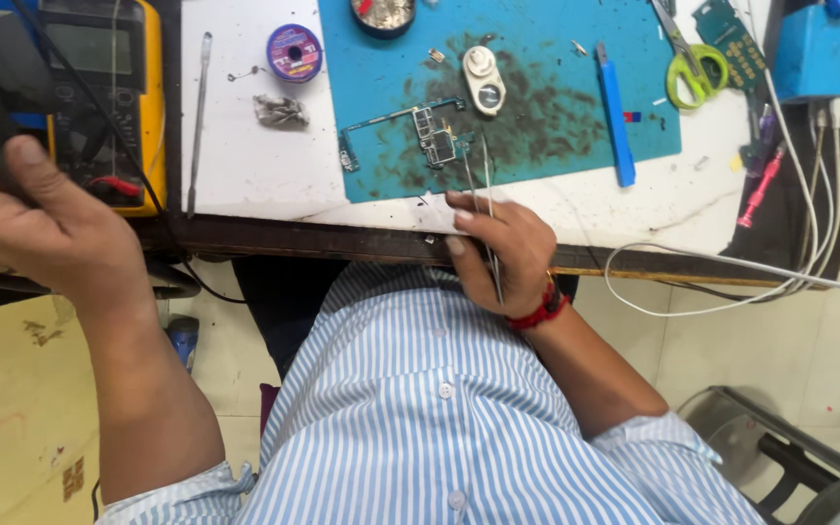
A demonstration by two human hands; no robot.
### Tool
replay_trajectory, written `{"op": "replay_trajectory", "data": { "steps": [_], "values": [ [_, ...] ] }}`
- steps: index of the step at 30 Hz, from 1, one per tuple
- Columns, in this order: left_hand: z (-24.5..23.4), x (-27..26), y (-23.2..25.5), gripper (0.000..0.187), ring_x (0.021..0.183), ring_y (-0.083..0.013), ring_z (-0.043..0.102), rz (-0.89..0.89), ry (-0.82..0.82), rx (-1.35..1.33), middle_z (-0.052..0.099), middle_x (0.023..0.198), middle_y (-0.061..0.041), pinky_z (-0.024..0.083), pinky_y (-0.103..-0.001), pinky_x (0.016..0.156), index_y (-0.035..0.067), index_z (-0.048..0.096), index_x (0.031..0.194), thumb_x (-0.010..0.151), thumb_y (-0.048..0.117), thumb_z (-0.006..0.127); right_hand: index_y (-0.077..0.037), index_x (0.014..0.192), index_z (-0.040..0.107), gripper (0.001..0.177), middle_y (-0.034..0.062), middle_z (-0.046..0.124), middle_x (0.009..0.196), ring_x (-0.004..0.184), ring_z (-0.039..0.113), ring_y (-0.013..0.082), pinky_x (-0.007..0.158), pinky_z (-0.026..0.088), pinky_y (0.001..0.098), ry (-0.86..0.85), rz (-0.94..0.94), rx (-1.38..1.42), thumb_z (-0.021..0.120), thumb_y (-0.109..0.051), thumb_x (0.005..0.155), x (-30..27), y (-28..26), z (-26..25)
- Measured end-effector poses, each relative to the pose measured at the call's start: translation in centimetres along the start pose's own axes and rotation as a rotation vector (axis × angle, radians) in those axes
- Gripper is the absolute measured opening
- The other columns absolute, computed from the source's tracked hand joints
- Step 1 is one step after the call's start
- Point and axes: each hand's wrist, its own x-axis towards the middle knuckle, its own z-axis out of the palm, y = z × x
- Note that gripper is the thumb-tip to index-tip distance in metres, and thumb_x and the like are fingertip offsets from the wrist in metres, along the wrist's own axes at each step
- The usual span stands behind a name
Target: The person uses a soldering iron and tweezers to work on a small circuit board. They then use a hot air rework station to heat components while holding the board with tweezers, and briefly inspect the area with a magnifying loupe.
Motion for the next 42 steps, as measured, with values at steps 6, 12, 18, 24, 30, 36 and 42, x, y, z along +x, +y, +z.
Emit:
{"op": "replay_trajectory", "data": {
  "steps": [6, 12, 18, 24, 30, 36, 42],
  "values": [
    [-1.9, -2.3, -0.7, 0.03, 0.08, -0.0203, 0.052, -0.122, -0.107, 0.199, 0.052, 0.094, -0.013, 0.04, -0.038, 0.07, -0.004, 0.048, 0.117, 0.115, 0.026, 0.051, -0.005, 0.121, 0.061, 0.022, 0.0191, 0.074, 0.113, 0.09, 0.075, 0.0288, 0.079, 0.058, 0.0373, -0.074, 0.096, -0.065, 0.057, -0.013, 0.101, -5.9, -0.9, -4.5],
    [-2.5, -4.6, -0.6, 0.036, 0.122, -0.0294, 0.049, -0.004, -0.081, 0.265, 0.042, 0.131, -0.019, 0.043, -0.044, 0.102, -0.006, 0.043, 0.133, 0.121, 0.026, 0.053, 0.002, 0.138, 0.051, 0.042, 0.025, 0.068, 0.127, 0.102, 0.073, 0.0359, 0.088, 0.057, 0.044, -0.268, 0.304, -0.218, 0.047, -0.012, 0.098, -12.9, -4.7, -10.5],
    [-0.6, -5.3, 2.0, 0.045, 0.134, -0.0347, 0.036, 0.177, 0.014, 0.164, 0.034, 0.136, -0.021, 0.04, -0.053, 0.114, -0.002, 0.044, 0.127, 0.109, 0.033, 0.065, 0.004, 0.136, 0.05, 0.048, 0.0309, 0.061, 0.136, 0.116, 0.065, 0.0421, 0.096, 0.052, 0.0484, -0.538, 0.733, -0.501, 0.048, -0.011, 0.091, -18.3, -8.4, -13.4],
    [3.0, -6.1, 6.5, 0.04, 0.128, -0.0298, 0.044, 0.231, -0.135, -0.065, 0.046, 0.133, -0.014, 0.039, -0.045, 0.106, 0.01, 0.052, 0.121, 0.103, 0.04, 0.071, 0.002, 0.135, 0.052, 0.046, 0.0288, 0.062, 0.135, 0.114, 0.066, 0.0405, 0.096, 0.053, 0.0474, -0.633, 1.067, -0.567, 0.048, -0.011, 0.091, -20.2, -7.2, -13.1],
    [5.1, -4.4, 8.5, 0.028, 0.121, -0.0297, 0.05, 0.242, -0.215, -0.156, 0.053, 0.132, -0.01, 0.039, -0.044, 0.106, 0.012, 0.064, 0.116, 0.104, 0.034, 0.076, 0.001, 0.134, 0.054, 0.045, 0.0268, 0.064, 0.134, 0.113, 0.067, 0.0389, 0.095, 0.053, 0.0464, -0.679, 1.27, -0.564, 0.048, -0.01, 0.092, -22.6, -6.1, -13.5],
    [5.8, -4.2, 9.7, 0.025, 0.122, -0.0284, 0.053, 0.226, -0.325, -0.159, 0.056, 0.132, -0.009, 0.037, -0.044, 0.108, 0.011, 0.067, 0.114, 0.103, 0.031, 0.078, 0.0, 0.133, 0.056, 0.043, 0.0247, 0.065, 0.132, 0.112, 0.067, 0.0373, 0.094, 0.054, 0.0454, -0.715, 1.414, -0.555, 0.048, -0.01, 0.092, -25.4, -5.8, -14.4],
    [6.7, -4.2, 10.2, 0.022, 0.124, -0.0264, 0.056, 0.205, -0.392, -0.15, 0.062, 0.131, -0.008, 0.037, -0.043, 0.108, 0.011, 0.071, 0.111, 0.102, 0.03, 0.078, -0.002, 0.132, 0.058, 0.041, 0.0227, 0.067, 0.131, 0.11, 0.068, 0.0357, 0.093, 0.054, 0.0445, -0.733, 1.524, -0.527, 0.048, -0.01, 0.093, -27.3, -5.6, -14.5]
  ]
}}
